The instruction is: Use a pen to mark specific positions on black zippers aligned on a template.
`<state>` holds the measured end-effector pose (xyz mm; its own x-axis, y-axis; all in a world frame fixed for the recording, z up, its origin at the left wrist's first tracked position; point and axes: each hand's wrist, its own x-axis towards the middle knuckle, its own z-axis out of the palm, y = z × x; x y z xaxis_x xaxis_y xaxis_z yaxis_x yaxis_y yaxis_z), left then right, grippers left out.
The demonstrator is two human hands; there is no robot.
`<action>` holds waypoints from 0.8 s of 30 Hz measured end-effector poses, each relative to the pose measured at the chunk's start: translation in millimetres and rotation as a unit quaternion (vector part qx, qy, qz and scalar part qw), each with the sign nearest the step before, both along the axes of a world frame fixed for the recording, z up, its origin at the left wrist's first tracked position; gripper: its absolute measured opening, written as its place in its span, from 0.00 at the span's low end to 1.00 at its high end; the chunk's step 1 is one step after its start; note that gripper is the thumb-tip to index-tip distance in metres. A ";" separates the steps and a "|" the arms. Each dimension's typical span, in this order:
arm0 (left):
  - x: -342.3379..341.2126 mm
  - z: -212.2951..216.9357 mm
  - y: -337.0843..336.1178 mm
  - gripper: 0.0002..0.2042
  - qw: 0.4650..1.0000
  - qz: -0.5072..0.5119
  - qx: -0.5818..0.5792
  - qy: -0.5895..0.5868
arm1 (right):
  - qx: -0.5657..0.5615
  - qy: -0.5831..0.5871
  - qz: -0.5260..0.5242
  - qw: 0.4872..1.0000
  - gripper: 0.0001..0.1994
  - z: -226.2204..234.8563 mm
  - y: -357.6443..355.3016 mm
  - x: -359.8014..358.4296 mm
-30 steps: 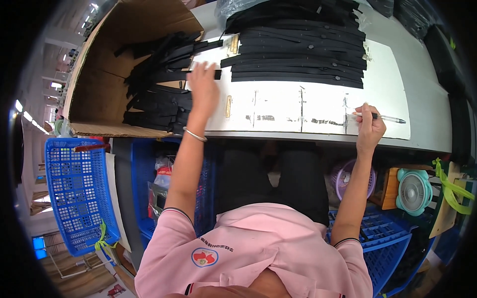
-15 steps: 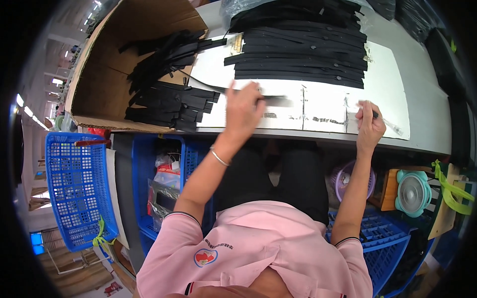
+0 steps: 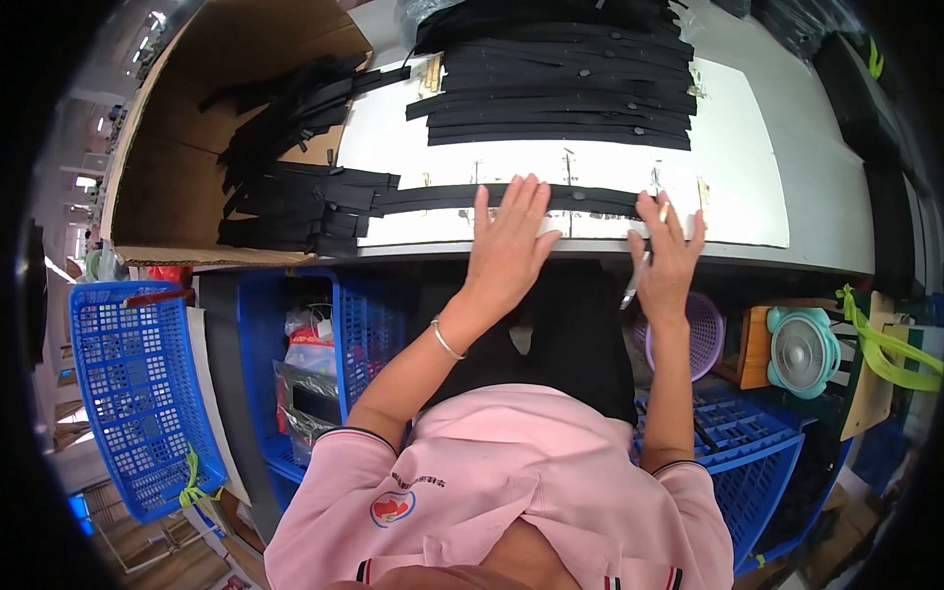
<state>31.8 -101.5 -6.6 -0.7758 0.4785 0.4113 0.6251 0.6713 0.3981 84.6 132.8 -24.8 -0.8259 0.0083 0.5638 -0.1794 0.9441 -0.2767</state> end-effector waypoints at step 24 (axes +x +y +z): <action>1.5 -17.0 -74.9 0.33 0.989 0.147 -0.011 0.010 | -0.308 -0.049 -0.064 0.948 0.15 38.6 -32.5 -23.2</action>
<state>33.3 -176.4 -23.5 -0.8745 0.2430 0.4198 0.4096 0.8336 0.3707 61.4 100.3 13.7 -0.8440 0.4142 0.3408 -0.0198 0.6109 -0.7915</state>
